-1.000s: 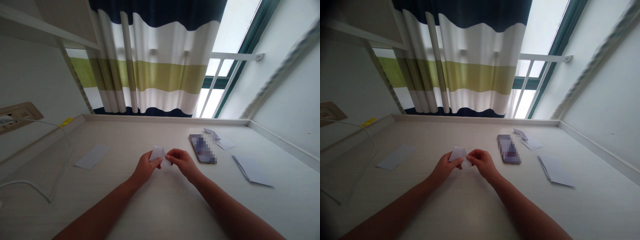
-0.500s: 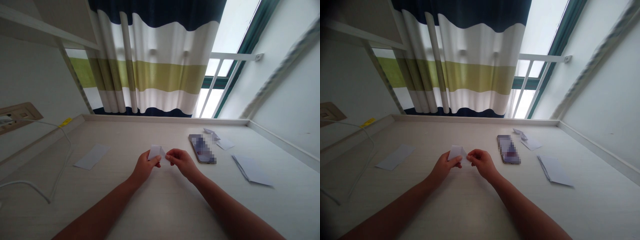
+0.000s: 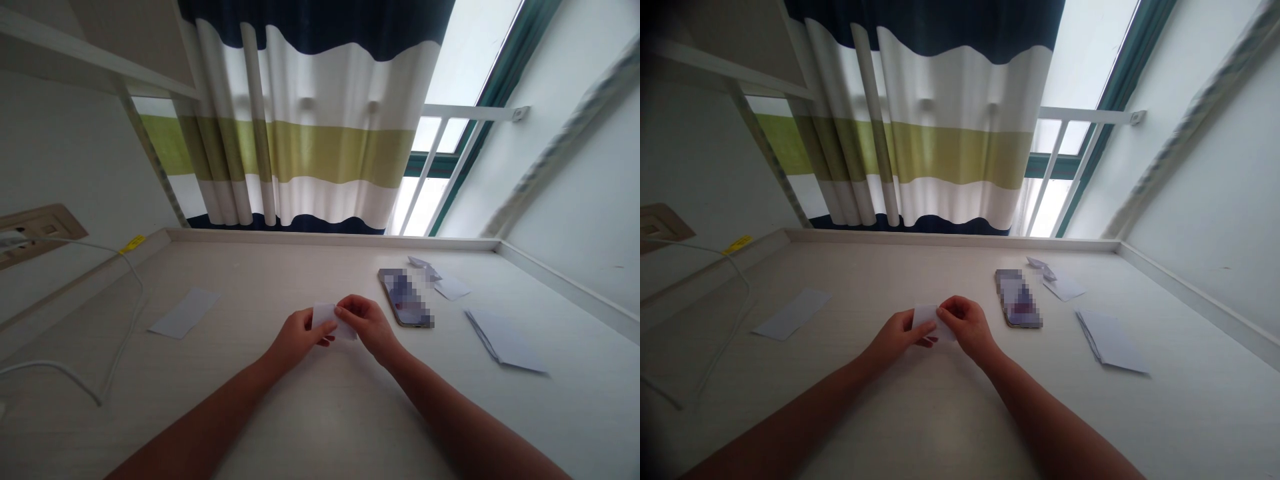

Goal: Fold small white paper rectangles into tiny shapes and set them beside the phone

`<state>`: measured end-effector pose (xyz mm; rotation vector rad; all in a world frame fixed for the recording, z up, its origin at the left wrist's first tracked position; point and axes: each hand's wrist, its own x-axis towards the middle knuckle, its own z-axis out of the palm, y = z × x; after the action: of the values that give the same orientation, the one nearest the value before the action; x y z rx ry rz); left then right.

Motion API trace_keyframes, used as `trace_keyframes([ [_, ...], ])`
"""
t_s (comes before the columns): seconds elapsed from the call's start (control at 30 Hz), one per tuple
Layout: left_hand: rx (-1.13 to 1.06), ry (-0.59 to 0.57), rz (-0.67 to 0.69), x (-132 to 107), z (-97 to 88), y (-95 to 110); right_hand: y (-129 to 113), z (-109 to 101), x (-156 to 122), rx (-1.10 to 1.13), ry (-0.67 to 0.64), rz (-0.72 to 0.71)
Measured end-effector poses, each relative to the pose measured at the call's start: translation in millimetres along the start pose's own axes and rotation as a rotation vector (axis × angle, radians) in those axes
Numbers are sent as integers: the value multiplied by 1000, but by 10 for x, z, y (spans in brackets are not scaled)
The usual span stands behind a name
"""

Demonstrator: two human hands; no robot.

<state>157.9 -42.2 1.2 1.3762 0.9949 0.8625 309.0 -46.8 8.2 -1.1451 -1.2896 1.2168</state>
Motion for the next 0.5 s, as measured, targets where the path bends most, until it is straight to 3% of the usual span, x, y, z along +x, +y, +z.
trace_keyframes([
  [0.3, 251, 209, 298, -74, 2, 66, -46, 52, -21, 113, -9, 37],
  [0.5, 257, 201, 279, -83, 7, 63, -48, 57, -31, 106, -13, 60],
])
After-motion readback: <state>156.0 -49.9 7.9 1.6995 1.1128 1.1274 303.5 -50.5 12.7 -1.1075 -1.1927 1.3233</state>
